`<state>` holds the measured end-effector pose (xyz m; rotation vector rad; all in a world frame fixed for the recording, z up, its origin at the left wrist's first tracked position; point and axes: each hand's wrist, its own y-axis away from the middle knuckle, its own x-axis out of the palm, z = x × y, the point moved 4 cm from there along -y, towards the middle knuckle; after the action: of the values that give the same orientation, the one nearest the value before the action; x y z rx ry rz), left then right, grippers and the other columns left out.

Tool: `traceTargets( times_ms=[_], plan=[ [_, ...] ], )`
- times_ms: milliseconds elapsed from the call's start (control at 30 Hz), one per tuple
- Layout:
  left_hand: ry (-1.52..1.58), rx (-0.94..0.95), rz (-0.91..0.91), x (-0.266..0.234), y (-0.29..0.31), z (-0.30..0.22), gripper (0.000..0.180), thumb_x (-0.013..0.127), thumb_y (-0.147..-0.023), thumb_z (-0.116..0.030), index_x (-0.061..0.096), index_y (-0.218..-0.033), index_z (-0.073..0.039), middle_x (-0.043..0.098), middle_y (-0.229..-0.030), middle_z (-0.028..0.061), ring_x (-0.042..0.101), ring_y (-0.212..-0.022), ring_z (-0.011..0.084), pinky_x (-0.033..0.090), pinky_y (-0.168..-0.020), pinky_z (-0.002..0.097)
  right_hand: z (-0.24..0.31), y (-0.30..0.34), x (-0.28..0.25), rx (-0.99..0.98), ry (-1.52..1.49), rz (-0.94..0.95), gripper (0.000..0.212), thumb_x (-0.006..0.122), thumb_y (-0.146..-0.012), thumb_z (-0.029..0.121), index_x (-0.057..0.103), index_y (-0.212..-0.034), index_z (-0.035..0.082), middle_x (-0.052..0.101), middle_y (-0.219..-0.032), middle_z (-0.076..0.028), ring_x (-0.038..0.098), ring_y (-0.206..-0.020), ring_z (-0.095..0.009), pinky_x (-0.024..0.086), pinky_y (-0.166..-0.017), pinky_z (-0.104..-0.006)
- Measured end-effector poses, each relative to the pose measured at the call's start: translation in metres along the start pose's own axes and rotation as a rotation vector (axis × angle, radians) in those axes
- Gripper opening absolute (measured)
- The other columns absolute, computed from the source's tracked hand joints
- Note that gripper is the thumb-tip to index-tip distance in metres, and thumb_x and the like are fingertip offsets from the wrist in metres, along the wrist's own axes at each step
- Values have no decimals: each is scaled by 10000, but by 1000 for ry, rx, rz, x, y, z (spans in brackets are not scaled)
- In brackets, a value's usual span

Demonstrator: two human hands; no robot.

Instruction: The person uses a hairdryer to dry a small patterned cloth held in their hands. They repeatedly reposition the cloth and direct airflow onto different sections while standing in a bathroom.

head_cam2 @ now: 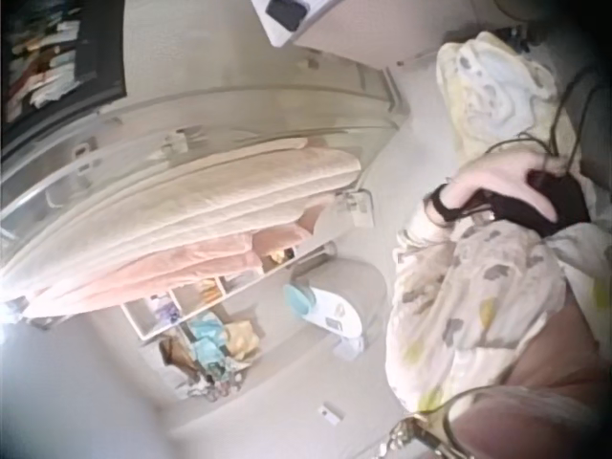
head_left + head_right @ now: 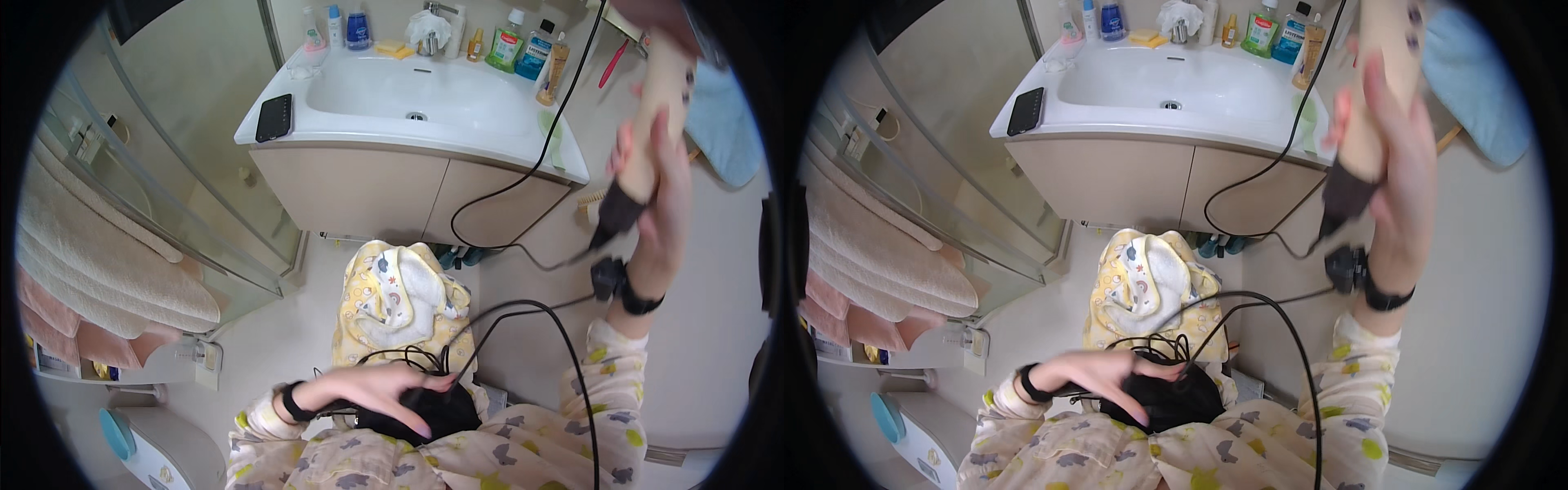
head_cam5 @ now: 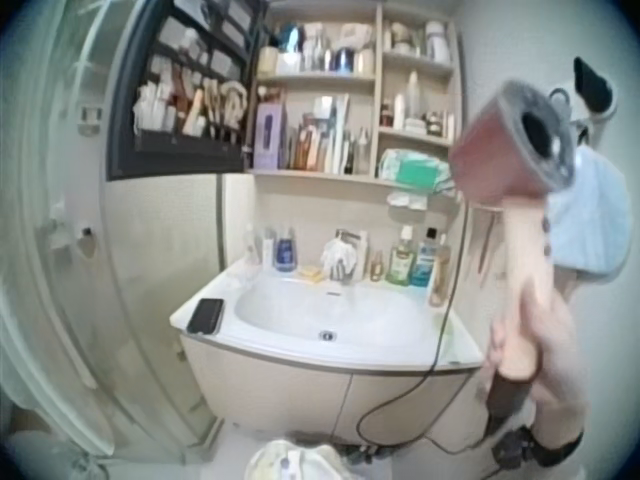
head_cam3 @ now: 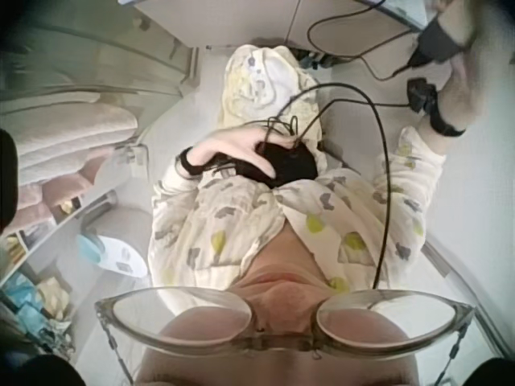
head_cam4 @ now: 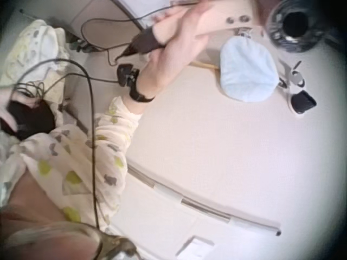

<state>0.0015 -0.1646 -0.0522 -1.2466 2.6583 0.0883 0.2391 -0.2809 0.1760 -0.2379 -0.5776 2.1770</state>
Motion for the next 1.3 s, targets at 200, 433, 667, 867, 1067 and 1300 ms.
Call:
traceTargets(
  times_ms=[200, 433, 667, 867, 1067, 1300],
  plan=[
    [228, -584, -594, -42, 62, 124, 373, 692, -726, -158, 562, -982, 80, 625, -918, 178, 597, -937, 299, 433, -892, 339, -51, 86, -22, 350, -244, 14, 398, 597, -757, 95, 383, -1086, 25, 488, -638, -83, 516, -528, -165, 446, -502, -266],
    [-423, -632, -1126, -9, 72, 184, 415, 694, -743, -241, 512, -1026, 3, 442, -1108, 266, 509, -956, 409, 445, -796, 399, -111, 146, -35, 460, -438, -67, 421, 580, -670, -10, 381, -1035, 62, 483, -659, -87, 522, -547, -181, 441, -515, -276],
    [-279, -663, -950, -17, 73, 167, 146, 574, -820, -117, 570, -836, 28, 558, -733, 112, 575, -658, 234, 475, -624, 304, -174, 191, -43, 439, -601, -42, 370, 545, -847, 290, 401, -1052, 18, 514, -741, -129, 533, -588, -180, 463, -503, -281],
    [103, -1033, -968, 6, 124, 170, 264, 586, -802, -157, 591, -958, 57, 637, -766, 109, 612, -597, 146, 488, -506, 262, -229, 234, -26, 544, -592, 55, 501, 391, -897, 466, 379, -1128, 22, 527, -722, -152, 540, -552, -198, 469, -482, -296],
    [173, -641, -1082, -4, 123, 180, 512, 685, -737, -152, 497, -1185, 7, 599, -1077, 101, 574, -992, 195, 440, -877, 305, -256, 241, -1, 586, -722, 178, 600, 395, -855, 542, 345, -1157, 27, 519, -727, -143, 548, -529, -214, 462, -466, -328],
    [483, -668, -1347, -49, 135, 210, 311, 559, -870, -149, 545, -1123, 30, 594, -1080, 99, 574, -942, 155, 442, -832, 291, -264, 232, 5, 620, -493, 109, 539, 418, -867, 481, 390, -1078, -14, 519, -849, -143, 560, -581, -216, 473, -494, -323]
  ],
)
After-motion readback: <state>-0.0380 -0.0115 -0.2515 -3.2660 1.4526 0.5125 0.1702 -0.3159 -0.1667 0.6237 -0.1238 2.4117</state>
